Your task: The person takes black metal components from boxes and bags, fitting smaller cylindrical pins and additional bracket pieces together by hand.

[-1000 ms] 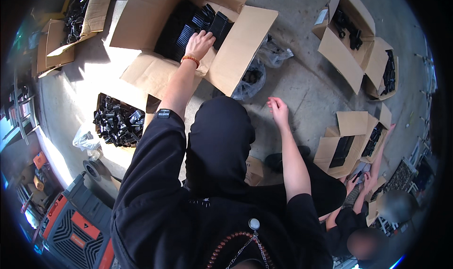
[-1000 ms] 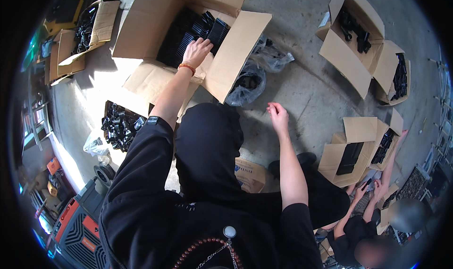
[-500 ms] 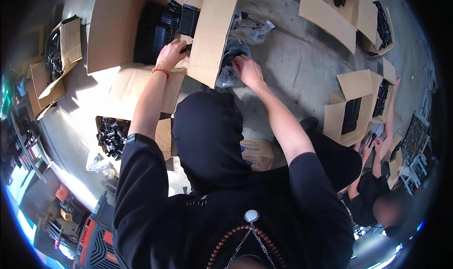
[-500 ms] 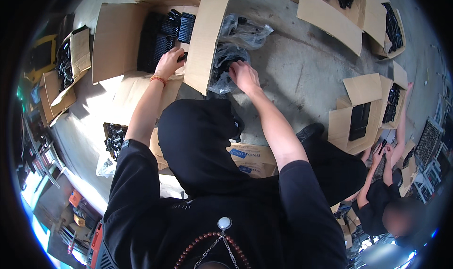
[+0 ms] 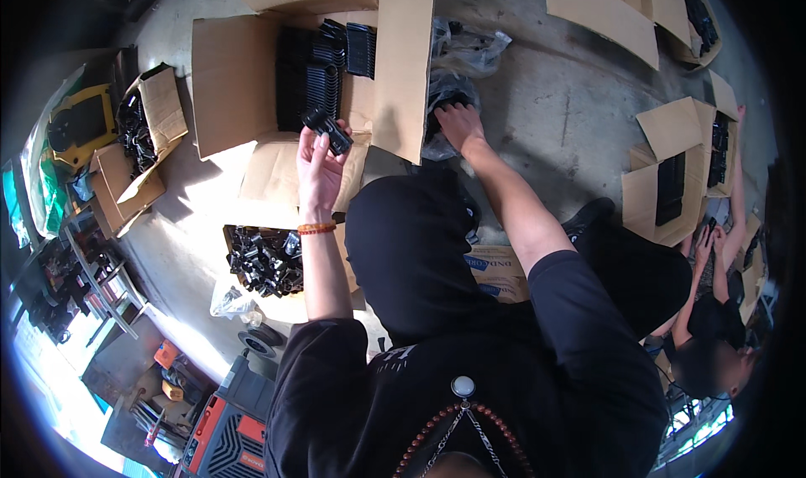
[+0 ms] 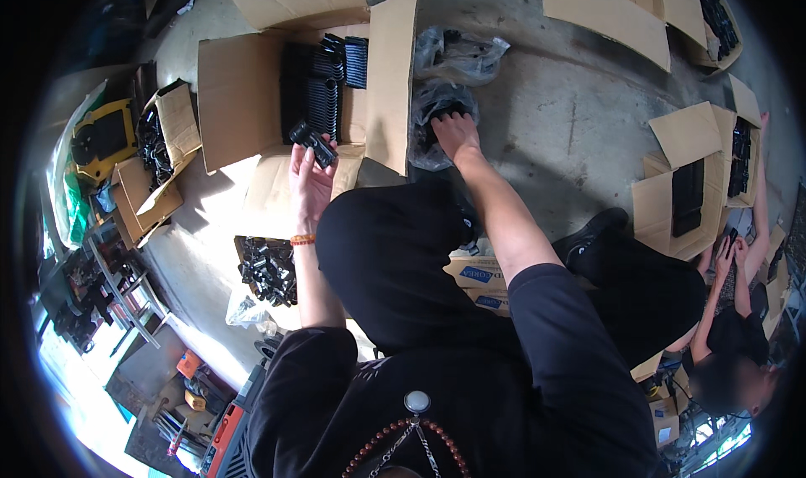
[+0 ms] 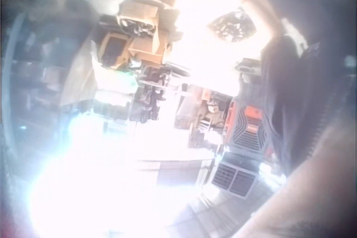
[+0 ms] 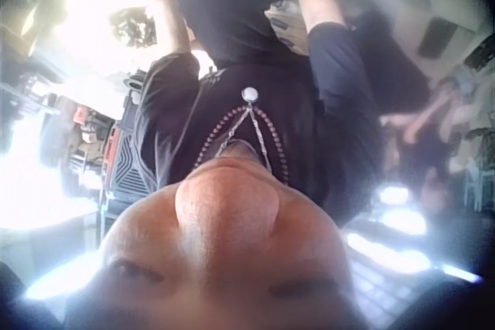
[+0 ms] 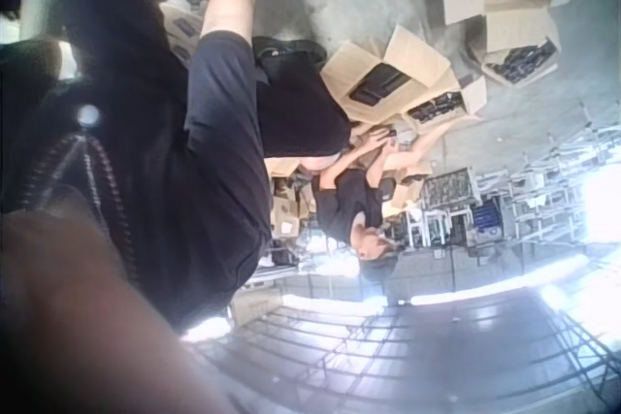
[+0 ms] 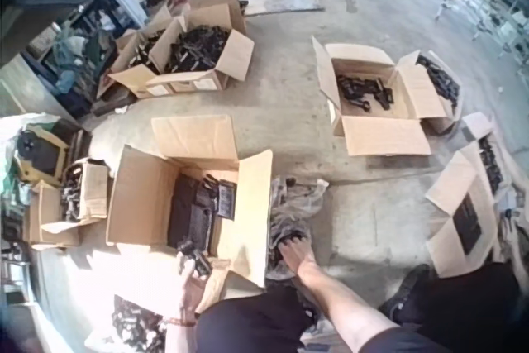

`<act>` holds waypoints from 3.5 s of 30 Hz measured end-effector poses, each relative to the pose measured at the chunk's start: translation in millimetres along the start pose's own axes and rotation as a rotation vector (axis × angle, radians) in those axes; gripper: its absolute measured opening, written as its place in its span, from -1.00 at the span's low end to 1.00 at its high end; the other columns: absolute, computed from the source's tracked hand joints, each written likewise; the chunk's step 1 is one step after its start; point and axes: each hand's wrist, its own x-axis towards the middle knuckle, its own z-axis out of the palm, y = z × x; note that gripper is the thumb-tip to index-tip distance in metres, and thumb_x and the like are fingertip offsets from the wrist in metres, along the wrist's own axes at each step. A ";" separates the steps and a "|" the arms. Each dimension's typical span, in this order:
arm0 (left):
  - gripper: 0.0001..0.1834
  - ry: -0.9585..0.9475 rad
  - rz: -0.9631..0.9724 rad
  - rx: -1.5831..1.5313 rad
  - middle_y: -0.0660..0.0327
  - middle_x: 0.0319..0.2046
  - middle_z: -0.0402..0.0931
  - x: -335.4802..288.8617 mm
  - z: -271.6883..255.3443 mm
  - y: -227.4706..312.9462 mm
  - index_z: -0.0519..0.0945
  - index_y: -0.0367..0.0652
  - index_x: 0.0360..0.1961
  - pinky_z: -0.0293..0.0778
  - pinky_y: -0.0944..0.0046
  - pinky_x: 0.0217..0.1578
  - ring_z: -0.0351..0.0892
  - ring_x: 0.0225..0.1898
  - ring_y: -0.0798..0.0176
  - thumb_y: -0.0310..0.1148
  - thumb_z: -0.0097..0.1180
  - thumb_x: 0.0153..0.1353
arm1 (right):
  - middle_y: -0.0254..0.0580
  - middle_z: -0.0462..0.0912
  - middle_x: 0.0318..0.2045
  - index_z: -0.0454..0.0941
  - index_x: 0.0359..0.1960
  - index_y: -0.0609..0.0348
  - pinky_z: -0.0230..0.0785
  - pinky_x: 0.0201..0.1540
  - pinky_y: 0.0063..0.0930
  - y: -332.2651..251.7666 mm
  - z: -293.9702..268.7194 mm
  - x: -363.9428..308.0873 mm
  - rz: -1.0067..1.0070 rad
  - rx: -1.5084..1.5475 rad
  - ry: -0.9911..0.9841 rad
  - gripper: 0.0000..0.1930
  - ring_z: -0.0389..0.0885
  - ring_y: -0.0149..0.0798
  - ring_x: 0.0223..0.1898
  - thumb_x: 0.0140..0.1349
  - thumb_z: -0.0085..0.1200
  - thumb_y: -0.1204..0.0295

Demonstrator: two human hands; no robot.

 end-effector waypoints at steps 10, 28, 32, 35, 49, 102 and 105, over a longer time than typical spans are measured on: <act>-0.42 -0.011 0.045 -0.049 0.08 0.01 0.47 -11.0 32.1 9.1 0.23 -0.04 0.36 0.56 0.18 -0.06 0.54 0.01 0.14 -0.42 0.08 0.35 | -0.22 0.64 -0.11 0.65 -0.19 -0.03 0.41 -0.01 -0.26 -10.9 -2.4 -11.4 -0.135 -0.129 -0.051 -0.81 0.58 -0.18 0.01 0.25 -0.02 0.39; -0.24 -0.434 0.035 -0.123 0.16 -0.03 0.32 -53.9 155.1 49.1 0.09 -0.04 0.42 0.51 0.27 0.05 0.40 -0.04 0.24 -0.23 0.19 0.29 | -0.20 0.69 -0.31 0.50 -0.34 0.17 0.58 -0.25 -0.51 75.0 -137.6 -59.0 0.390 1.985 0.603 -0.76 0.70 -0.37 -0.34 0.24 0.28 0.31; -0.32 -0.544 -0.034 -0.039 0.11 0.03 0.33 -74.2 216.9 50.1 0.07 -0.08 0.42 0.55 0.21 0.09 0.43 0.01 0.22 -0.23 0.07 0.38 | -0.18 0.68 -0.38 0.45 -0.27 0.17 0.60 -0.26 -0.52 95.3 -205.0 -138.7 0.261 2.102 0.621 -0.73 0.73 -0.30 -0.28 0.26 0.25 0.28; -0.44 -0.539 -0.081 0.136 0.12 -0.02 0.42 -95.1 283.1 33.2 0.17 -0.14 0.38 0.56 0.29 -0.01 0.46 -0.04 0.25 -0.18 -0.07 0.46 | -0.21 0.68 -0.40 0.47 -0.29 0.15 0.61 -0.27 -0.55 124.4 -246.2 -205.1 0.193 2.097 0.669 -0.74 0.72 -0.35 -0.31 0.26 0.26 0.26; -0.52 -0.869 -0.777 0.210 0.20 -0.18 0.47 -122.0 427.8 -143.9 0.21 0.24 0.39 0.43 0.40 -0.40 0.45 -0.32 0.34 -0.18 -0.15 0.47 | -0.43 0.52 -0.70 0.64 -0.51 0.14 0.14 -0.70 -0.67 195.2 -274.7 -410.0 0.492 1.452 0.745 -0.62 0.37 -0.61 -0.73 0.06 0.40 0.07; -0.41 -0.896 -0.118 0.622 0.35 -0.46 0.45 -92.7 405.4 -160.7 0.49 -0.14 0.00 0.30 0.50 -0.52 0.36 -0.53 0.51 0.13 -0.41 0.49 | -0.19 0.70 -0.13 0.61 0.00 0.23 0.59 -0.12 -0.53 139.8 -303.3 -369.3 0.016 1.752 0.769 -0.74 0.68 -0.41 -0.12 0.31 0.15 0.43; -0.32 -0.880 -0.227 0.635 0.34 -0.45 0.45 -93.9 405.2 -159.7 0.48 -0.15 -0.02 0.31 0.48 -0.54 0.37 -0.54 0.50 0.21 -0.51 0.47 | -0.19 0.70 -0.16 0.61 -0.01 0.25 0.59 -0.10 -0.52 137.9 -303.1 -368.4 -0.025 1.756 0.732 -0.75 0.68 -0.40 -0.12 0.31 0.14 0.44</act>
